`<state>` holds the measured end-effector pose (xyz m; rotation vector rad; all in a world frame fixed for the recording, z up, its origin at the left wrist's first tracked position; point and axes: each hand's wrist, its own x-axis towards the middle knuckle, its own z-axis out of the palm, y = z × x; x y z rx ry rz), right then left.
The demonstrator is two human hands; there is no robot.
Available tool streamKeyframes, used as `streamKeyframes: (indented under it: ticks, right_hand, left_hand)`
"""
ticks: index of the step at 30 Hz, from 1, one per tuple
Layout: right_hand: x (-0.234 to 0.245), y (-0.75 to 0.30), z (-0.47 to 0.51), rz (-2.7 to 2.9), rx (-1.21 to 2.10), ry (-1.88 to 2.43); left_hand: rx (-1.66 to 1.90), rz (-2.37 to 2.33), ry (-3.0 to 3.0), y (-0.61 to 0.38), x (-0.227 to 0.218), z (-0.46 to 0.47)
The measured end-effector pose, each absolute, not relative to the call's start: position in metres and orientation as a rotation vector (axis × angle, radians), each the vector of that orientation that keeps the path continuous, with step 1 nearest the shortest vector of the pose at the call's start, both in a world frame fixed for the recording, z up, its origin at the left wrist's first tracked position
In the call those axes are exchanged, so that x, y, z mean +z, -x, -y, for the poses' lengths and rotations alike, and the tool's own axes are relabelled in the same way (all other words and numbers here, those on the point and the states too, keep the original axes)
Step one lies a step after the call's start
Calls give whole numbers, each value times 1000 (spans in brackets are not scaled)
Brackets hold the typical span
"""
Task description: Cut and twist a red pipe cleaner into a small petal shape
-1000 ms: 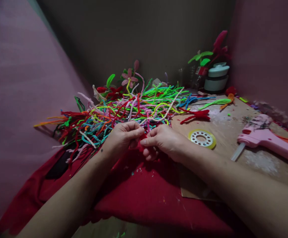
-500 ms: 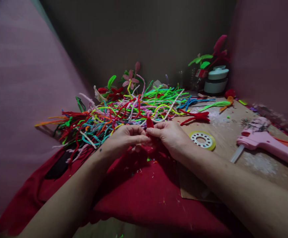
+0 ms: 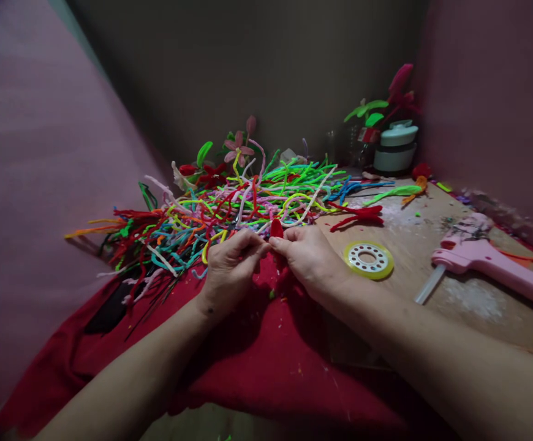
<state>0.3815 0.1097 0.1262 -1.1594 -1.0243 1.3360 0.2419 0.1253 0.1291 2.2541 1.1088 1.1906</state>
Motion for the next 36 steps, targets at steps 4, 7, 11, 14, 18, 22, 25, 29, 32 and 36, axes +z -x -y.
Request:
streamKeyframes:
  ticks: [4,7,11,14,18,22,25,29,32,36]
  right_hand:
    - [128,-383,-112,938,1397,989]
    - [125,-386,-116,901,1383,963]
    - [125,-385,-117,820,1409,965]
    - [126,-382,-114,782,1473,944]
    - [123,-382,-113,797,1534,928]
    - [122,-385,-115,847,1539,872]
    - [125,-385,-116,849,1452,907]
    - [127,-386,-116,892,1335,971]
    - [128,-387,-115,908,1358,1007]
    - [129,-386,-113,944,1398,1005]
  left_hand:
    - [1139,-1044,-1849,-246,136,-129]
    - [1094,-972,-1552,-247,142,-133]
    - [955,-911,-1335,-247,142,-135]
    - [889,-862,-1301,-249,139,-134]
    - [885,-855,-1304,-252,138,-131]
    - [901,-887,-1296,-249,138,-132]
    - [918,-891,-1306,-246,138,-134]
    - [945,-905,-1313,-245,140,-134]
    - [932,-937,-1335,-246,143,-132]
    - [902,-943,-1322,-247,145,-129]
